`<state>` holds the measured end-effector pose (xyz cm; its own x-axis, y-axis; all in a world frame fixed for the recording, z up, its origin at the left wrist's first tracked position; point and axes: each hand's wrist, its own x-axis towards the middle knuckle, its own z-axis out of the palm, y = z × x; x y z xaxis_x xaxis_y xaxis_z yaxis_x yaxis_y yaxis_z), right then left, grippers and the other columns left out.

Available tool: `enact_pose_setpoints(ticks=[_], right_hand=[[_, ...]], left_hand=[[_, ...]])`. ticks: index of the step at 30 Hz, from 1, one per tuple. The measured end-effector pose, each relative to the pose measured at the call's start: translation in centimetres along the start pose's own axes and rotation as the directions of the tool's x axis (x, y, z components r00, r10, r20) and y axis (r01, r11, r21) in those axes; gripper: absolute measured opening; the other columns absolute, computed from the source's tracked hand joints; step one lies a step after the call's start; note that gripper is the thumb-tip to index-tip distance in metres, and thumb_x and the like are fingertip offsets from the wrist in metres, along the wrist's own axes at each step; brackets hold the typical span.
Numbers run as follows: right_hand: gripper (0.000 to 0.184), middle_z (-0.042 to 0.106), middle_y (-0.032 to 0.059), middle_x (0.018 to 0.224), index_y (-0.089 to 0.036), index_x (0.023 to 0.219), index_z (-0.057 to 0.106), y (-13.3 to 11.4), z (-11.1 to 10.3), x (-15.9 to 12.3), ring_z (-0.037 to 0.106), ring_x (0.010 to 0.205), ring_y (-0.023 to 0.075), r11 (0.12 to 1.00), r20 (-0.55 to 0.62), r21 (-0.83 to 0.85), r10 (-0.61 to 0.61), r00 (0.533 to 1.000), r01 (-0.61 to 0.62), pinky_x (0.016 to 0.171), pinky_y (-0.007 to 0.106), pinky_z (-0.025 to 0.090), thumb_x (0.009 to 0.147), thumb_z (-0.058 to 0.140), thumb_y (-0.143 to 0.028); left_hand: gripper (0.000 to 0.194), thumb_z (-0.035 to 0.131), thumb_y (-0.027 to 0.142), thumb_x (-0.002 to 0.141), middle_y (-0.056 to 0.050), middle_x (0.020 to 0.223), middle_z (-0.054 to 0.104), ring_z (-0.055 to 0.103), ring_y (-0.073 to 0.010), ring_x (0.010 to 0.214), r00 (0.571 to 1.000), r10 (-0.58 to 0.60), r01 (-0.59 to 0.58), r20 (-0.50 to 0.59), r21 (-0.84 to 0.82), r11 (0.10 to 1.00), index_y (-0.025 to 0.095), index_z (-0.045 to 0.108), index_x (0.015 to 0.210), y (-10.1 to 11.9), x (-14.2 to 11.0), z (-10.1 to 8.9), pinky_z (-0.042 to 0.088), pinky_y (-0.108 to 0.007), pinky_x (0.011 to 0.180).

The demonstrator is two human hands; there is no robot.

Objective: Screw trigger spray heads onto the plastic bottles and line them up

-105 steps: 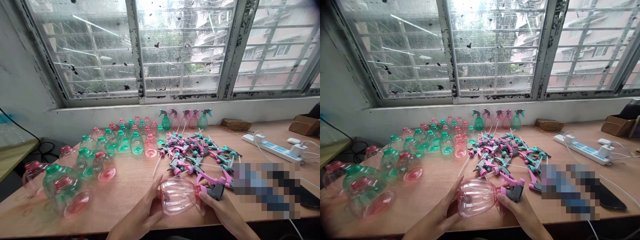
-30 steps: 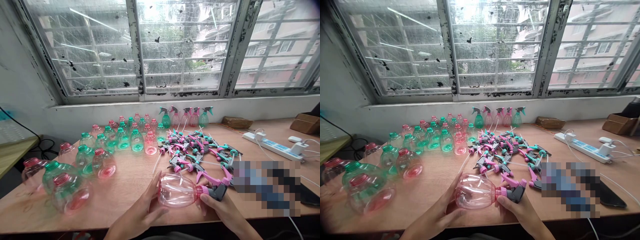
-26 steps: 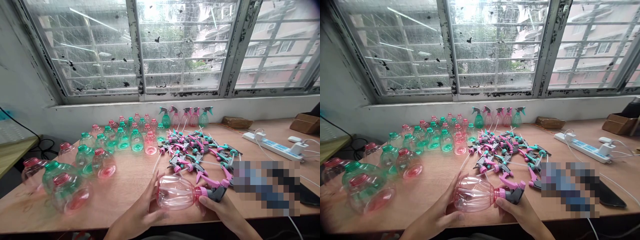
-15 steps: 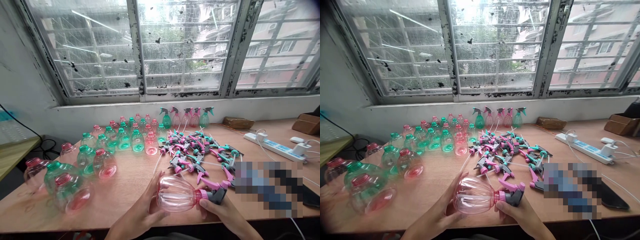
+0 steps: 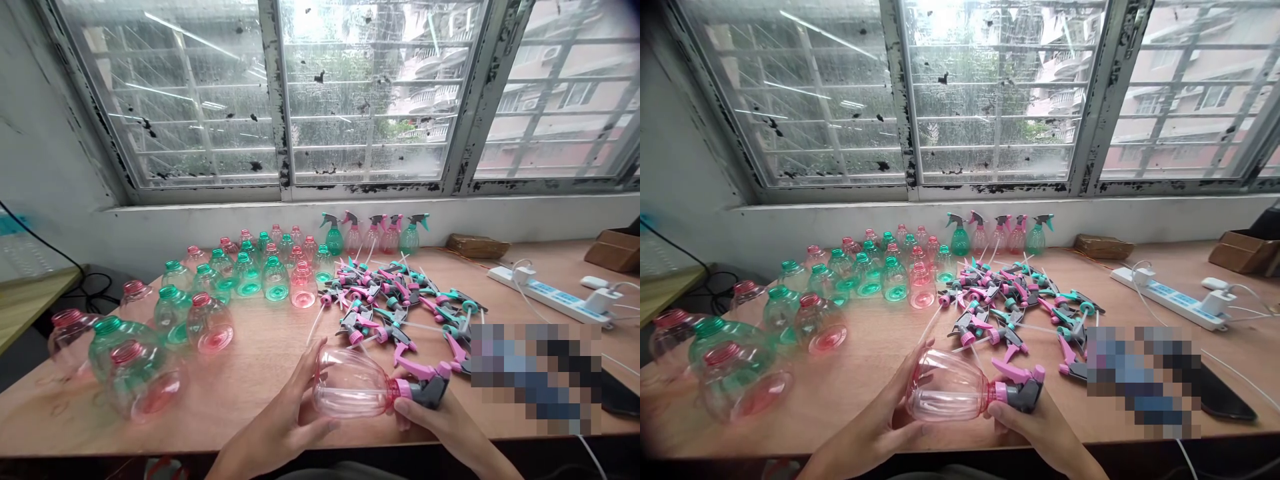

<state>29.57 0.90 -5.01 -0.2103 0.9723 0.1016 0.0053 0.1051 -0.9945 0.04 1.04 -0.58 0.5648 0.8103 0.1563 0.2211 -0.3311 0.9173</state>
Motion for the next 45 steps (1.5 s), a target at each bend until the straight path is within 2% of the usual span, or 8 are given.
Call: enact_pose_setpoints(ticks=[5,8,12,25,33,36,41,45], right_hand=[[0.042,0.072,0.0055,0.063,-0.018,0.072,0.080,-0.4,0.0,0.0,0.064,0.062,0.0228,1.000,0.008,0.018,0.013,1.000,-0.013,0.064,0.033,0.053,0.084,0.079,-0.058],[0.043,0.071,0.0049,0.062,-0.017,0.070,0.076,-0.3,-0.1,0.2,0.063,0.061,0.0218,0.999,0.017,0.046,-0.008,1.000,0.007,0.063,0.033,0.051,0.086,0.078,-0.057],[0.041,0.069,0.0007,0.061,-0.018,0.099,0.070,0.0,0.0,0.5,0.060,0.056,0.0195,0.982,-0.026,0.179,-0.052,0.998,0.056,0.059,0.032,0.048,0.086,0.079,-0.056],[0.035,0.070,-0.0006,0.063,-0.020,0.102,0.067,-0.1,0.0,0.6,0.060,0.056,0.0180,0.964,-0.008,0.258,-0.068,0.998,0.068,0.059,0.030,0.047,0.088,0.081,-0.049],[0.034,0.070,0.0014,0.065,-0.017,0.097,0.071,-0.1,-0.1,0.6,0.061,0.059,0.0187,0.976,0.009,0.210,-0.052,0.999,0.049,0.061,0.032,0.047,0.089,0.080,-0.049],[0.035,0.072,0.0011,0.067,-0.018,0.101,0.071,-0.1,-0.1,0.6,0.061,0.059,0.0183,0.974,0.009,0.225,-0.041,0.999,0.038,0.060,0.031,0.047,0.088,0.080,-0.049],[0.044,0.069,0.0029,0.064,-0.016,0.069,0.073,0.1,-0.3,0.5,0.060,0.063,0.0181,0.995,0.058,0.096,-0.028,0.998,0.022,0.065,0.030,0.046,0.089,0.077,-0.055],[0.040,0.069,0.0026,0.064,-0.017,0.075,0.077,0.0,-0.4,0.4,0.060,0.063,0.0188,0.995,0.064,0.092,-0.037,0.997,0.031,0.065,0.030,0.047,0.089,0.076,-0.054]], left_hand=[[0.091,0.066,0.028,0.098,-0.007,0.173,0.022,0.052,-0.0292,0.140,0.999,-0.026,0.025,-0.028,-0.046,0.999,0.043,0.004,0.163,-0.3,-0.1,0.4,0.046,-0.043,0.117],[0.090,0.063,0.030,0.100,-0.007,0.175,0.015,0.043,-0.0308,0.148,1.000,0.013,-0.013,0.000,-0.062,0.998,0.042,0.000,0.163,-1.1,-0.1,0.3,0.041,-0.044,0.121],[0.093,0.062,0.032,0.100,-0.007,0.175,0.012,0.047,-0.0299,0.146,0.999,-0.008,0.014,0.046,-0.124,0.992,0.043,-0.006,0.162,-1.6,-0.1,0.1,0.043,-0.045,0.120],[0.100,0.082,0.033,0.085,-0.009,0.173,0.019,0.043,-0.0355,0.149,0.997,-0.079,0.077,-0.004,-0.183,0.980,0.038,0.018,0.162,-0.1,0.2,0.3,0.038,-0.050,0.123],[0.071,0.054,0.042,0.103,-0.006,0.174,0.015,0.049,-0.0300,0.144,1.000,0.019,-0.020,-0.005,-0.059,0.998,0.043,0.013,0.161,-0.3,0.2,0.3,0.041,-0.044,0.119],[0.078,0.056,0.038,0.103,-0.008,0.174,0.018,0.051,-0.0298,0.142,1.000,0.000,0.000,0.005,-0.049,0.999,0.042,0.007,0.162,-0.2,0.0,0.2,0.043,-0.044,0.118],[0.101,0.072,0.030,0.094,-0.005,0.175,0.014,0.027,-0.0335,0.157,0.999,-0.048,0.048,-0.013,-0.031,0.998,0.041,-0.001,0.163,-0.3,-0.2,0.0,0.025,-0.052,0.128],[0.101,0.074,0.031,0.093,-0.007,0.176,0.010,0.015,-0.0353,0.160,0.998,-0.058,0.058,-0.013,-0.001,0.998,0.038,0.003,0.164,-0.8,-0.2,-0.2,0.022,-0.053,0.130]])
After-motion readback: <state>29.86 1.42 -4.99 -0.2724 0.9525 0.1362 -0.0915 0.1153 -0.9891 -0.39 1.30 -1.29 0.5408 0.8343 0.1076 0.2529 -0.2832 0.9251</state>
